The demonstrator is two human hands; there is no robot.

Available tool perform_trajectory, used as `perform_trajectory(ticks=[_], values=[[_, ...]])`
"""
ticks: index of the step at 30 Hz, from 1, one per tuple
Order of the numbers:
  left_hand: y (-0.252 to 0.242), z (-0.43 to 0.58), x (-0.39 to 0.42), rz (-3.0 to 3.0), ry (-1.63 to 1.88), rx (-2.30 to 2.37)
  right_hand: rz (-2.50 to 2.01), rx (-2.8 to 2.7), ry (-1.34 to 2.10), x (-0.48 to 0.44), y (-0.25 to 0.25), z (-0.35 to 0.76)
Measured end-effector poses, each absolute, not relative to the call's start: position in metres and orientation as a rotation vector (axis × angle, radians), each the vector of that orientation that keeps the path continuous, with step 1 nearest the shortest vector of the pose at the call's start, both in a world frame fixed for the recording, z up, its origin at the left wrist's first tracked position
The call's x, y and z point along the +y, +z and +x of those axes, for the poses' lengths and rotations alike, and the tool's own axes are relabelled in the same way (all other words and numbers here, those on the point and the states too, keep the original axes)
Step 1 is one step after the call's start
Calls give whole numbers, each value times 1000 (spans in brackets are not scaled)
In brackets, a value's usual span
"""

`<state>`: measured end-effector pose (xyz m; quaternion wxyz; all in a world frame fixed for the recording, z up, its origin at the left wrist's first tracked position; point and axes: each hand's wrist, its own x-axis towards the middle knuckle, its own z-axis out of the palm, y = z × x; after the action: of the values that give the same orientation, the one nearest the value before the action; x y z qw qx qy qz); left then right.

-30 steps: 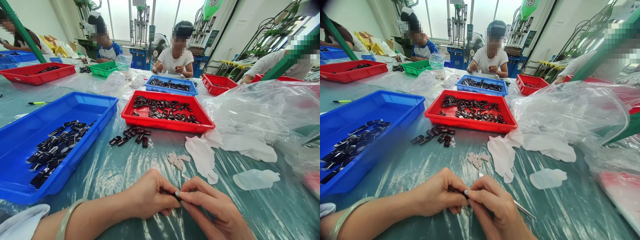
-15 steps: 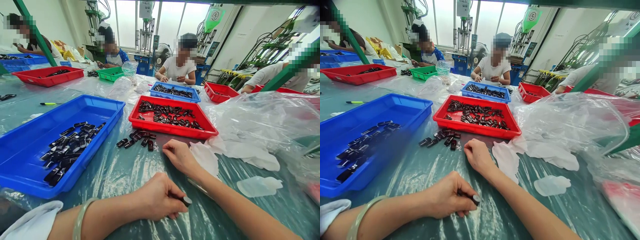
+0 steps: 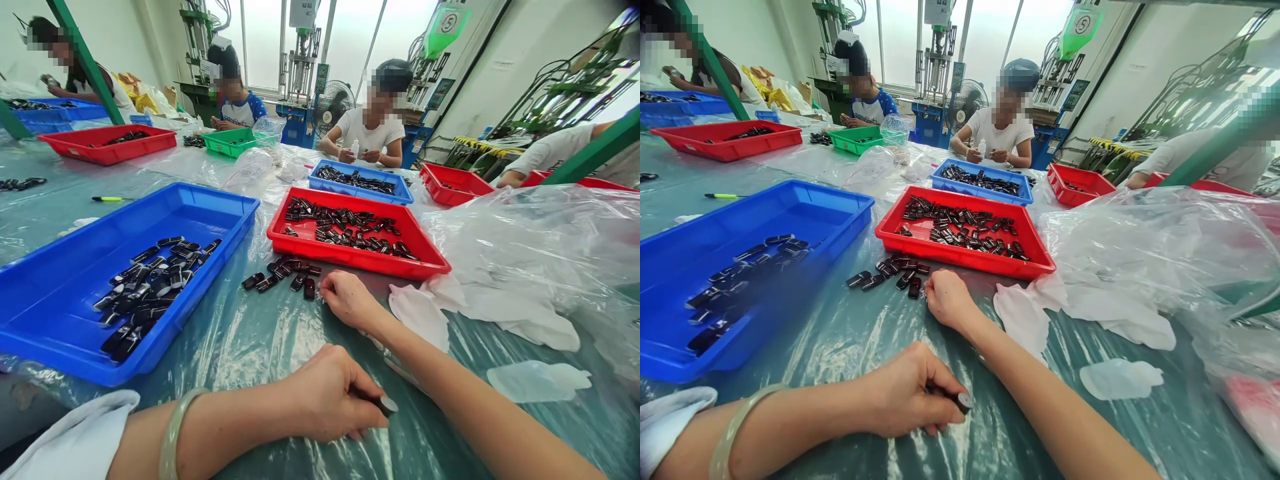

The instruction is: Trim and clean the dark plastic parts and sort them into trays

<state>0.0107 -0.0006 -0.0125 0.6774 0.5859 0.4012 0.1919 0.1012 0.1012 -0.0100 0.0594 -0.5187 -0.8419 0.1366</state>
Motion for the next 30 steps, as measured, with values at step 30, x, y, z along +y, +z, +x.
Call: perform_trajectory(ticks=[30], values=[[-10,9,-2,1414,420,853,-1112,-2517,298,-32,21,188]])
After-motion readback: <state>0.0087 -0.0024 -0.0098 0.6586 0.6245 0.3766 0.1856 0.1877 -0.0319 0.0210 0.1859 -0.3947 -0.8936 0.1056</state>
